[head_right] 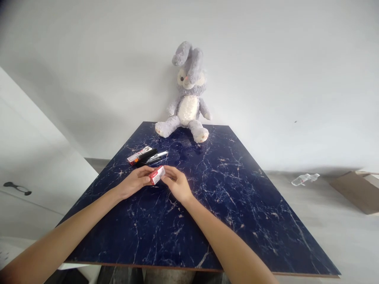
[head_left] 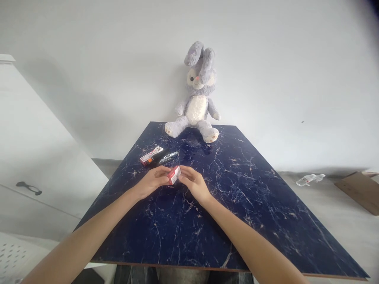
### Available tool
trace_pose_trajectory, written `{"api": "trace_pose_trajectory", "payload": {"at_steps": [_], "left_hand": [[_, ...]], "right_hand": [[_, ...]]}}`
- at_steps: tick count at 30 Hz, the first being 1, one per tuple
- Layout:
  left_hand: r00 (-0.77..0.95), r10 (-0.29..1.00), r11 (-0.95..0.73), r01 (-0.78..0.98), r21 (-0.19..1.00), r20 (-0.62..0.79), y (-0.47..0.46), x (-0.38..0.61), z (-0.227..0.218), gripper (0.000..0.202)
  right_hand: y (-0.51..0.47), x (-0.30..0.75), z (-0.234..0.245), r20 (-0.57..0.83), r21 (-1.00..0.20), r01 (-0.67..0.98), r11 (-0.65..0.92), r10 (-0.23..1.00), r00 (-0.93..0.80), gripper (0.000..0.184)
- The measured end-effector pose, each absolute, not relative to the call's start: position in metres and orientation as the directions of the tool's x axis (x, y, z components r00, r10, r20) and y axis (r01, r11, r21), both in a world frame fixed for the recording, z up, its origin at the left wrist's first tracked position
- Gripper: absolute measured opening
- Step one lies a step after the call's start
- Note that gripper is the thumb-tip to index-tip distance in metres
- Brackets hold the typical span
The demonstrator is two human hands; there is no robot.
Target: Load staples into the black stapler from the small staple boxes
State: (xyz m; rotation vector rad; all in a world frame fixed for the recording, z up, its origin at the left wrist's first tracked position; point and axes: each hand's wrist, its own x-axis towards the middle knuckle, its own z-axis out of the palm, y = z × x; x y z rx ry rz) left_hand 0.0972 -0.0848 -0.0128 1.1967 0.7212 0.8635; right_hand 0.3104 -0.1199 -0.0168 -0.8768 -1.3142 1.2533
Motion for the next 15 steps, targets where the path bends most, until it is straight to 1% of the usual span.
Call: {"api": "trace_pose_trajectory", "payload": {"at_steps": [2,4,8,11,13,15], "left_hand": [[0.516,0.856,0.085,-0.152,0.985,0.005,-0.087,0.099,-0.012,0.047],[0.52,0.853,0.038,-0.13,0.991,0.036,-0.088,0.1,-0.011,0.052],[0.553,0.831,-0.017,-0.087,0.996,0.063,-0.088,0.1,-0.008,0.05],[0.548,0.833,-0.041,-0.079,0.996,0.078,-0.085,0.098,-0.008,0.042],[0.503,0.856,-0.061,-0.132,0.989,0.12,-0.079,0.092,-0.005,0.04],[0.392,0.891,-0.139,-0.246,0.959,0.23,-0.071,0.081,0.001,0.044]], "right_hand": [[-0.121,0.31,-0.018,0.236,-0.969,-0.126,0.214,0.951,-0.199,0.043],[-0.121,0.31,-0.019,0.248,-0.967,-0.11,0.228,0.941,-0.232,0.043],[-0.119,0.311,-0.023,0.25,-0.968,-0.075,0.238,0.926,-0.282,0.039],[-0.118,0.311,-0.023,0.228,-0.973,-0.033,0.228,0.935,-0.27,0.039],[-0.119,0.311,-0.022,0.187,-0.981,0.011,0.196,0.951,-0.247,0.041],[-0.12,0.311,-0.022,0.158,-0.981,0.08,0.179,0.962,-0.222,0.04]]}}
